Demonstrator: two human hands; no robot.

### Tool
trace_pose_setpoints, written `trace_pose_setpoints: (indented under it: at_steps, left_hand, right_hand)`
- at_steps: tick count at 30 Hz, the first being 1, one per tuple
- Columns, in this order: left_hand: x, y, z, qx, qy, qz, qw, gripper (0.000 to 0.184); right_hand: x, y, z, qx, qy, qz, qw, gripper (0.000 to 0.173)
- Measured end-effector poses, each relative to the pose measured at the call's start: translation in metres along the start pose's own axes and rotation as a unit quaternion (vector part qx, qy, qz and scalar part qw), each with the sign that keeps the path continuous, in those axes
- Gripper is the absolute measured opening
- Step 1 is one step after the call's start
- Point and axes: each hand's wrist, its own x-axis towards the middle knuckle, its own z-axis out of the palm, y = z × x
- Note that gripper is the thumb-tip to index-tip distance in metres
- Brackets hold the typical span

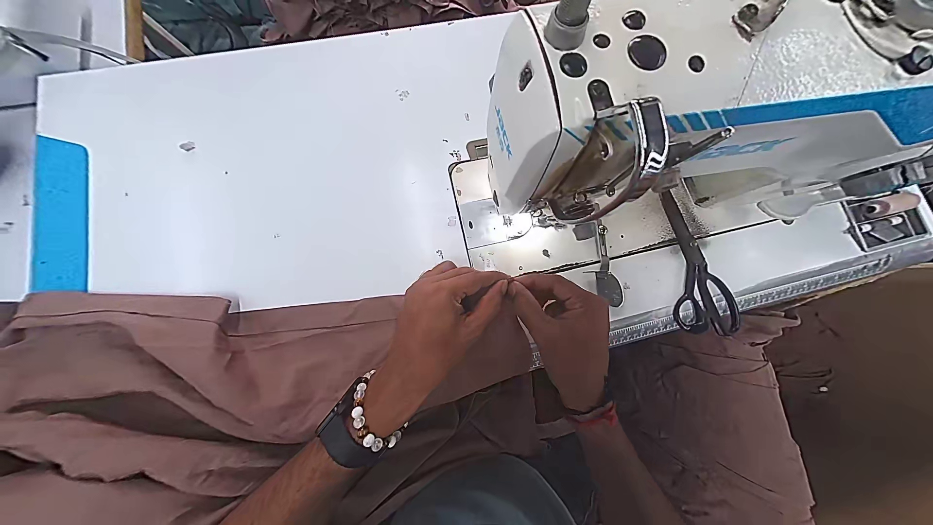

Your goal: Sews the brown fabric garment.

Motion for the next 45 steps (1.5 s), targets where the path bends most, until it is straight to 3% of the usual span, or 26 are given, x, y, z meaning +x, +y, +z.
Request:
trace_pose_setpoints:
  at_steps: [2, 6, 12, 17, 21, 25, 28, 33, 35, 41, 45]
  left_hand:
    - [0.0, 0.003, -0.002, 0.026, -0.021, -0.01, 0.999, 0.024]
    - [0.0, 0.007, -0.004, 0.054, -0.023, -0.013, 0.998, 0.025]
    - [0.006, 0.008, -0.006, 0.037, -0.04, -0.005, 0.999, 0.025]
    - [0.012, 0.006, -0.005, 0.026, -0.033, -0.012, 0.999, 0.025]
    - [0.024, 0.001, -0.01, -0.035, -0.065, -0.078, 0.994, 0.021]
    - [0.046, -0.007, -0.009, -0.011, -0.1, -0.106, 0.989, 0.024]
    - [0.056, -0.017, 0.002, 0.069, -0.074, -0.064, 0.993, 0.021]
    - [0.055, -0.034, 0.015, 0.163, 0.008, 0.169, 0.972, 0.015]
    - [0.048, -0.038, 0.013, 0.185, 0.012, 0.223, 0.957, 0.018]
    - [0.023, -0.057, -0.003, 0.22, -0.067, 0.244, 0.942, 0.037]
    - [0.039, -0.06, 0.0, 0.24, -0.054, 0.264, 0.933, 0.038]
  right_hand:
    - [-0.004, 0.002, 0.009, -0.067, 0.06, -0.035, 0.995, 0.011]
    - [-0.008, 0.004, 0.021, -0.213, 0.163, -0.171, 0.948, 0.01]
    - [-0.013, -0.002, 0.015, -0.291, 0.16, -0.235, 0.914, 0.012]
    - [-0.014, -0.008, 0.008, -0.255, 0.112, -0.217, 0.936, 0.015]
    - [-0.011, -0.004, 0.01, -0.161, 0.075, -0.14, 0.974, 0.017]
    - [0.002, 0.005, 0.02, -0.203, 0.081, -0.087, 0.972, 0.014]
    - [0.009, 0.011, 0.034, -0.29, 0.115, -0.157, 0.937, 0.018]
    - [0.005, 0.009, 0.044, -0.39, 0.117, -0.211, 0.889, 0.026]
    - [-0.001, 0.008, 0.042, -0.411, 0.094, -0.213, 0.881, 0.03]
    - [-0.007, 0.01, 0.03, -0.405, 0.044, -0.231, 0.883, 0.036]
    - [0.007, 0.003, 0.028, -0.437, 0.047, -0.21, 0.873, 0.036]
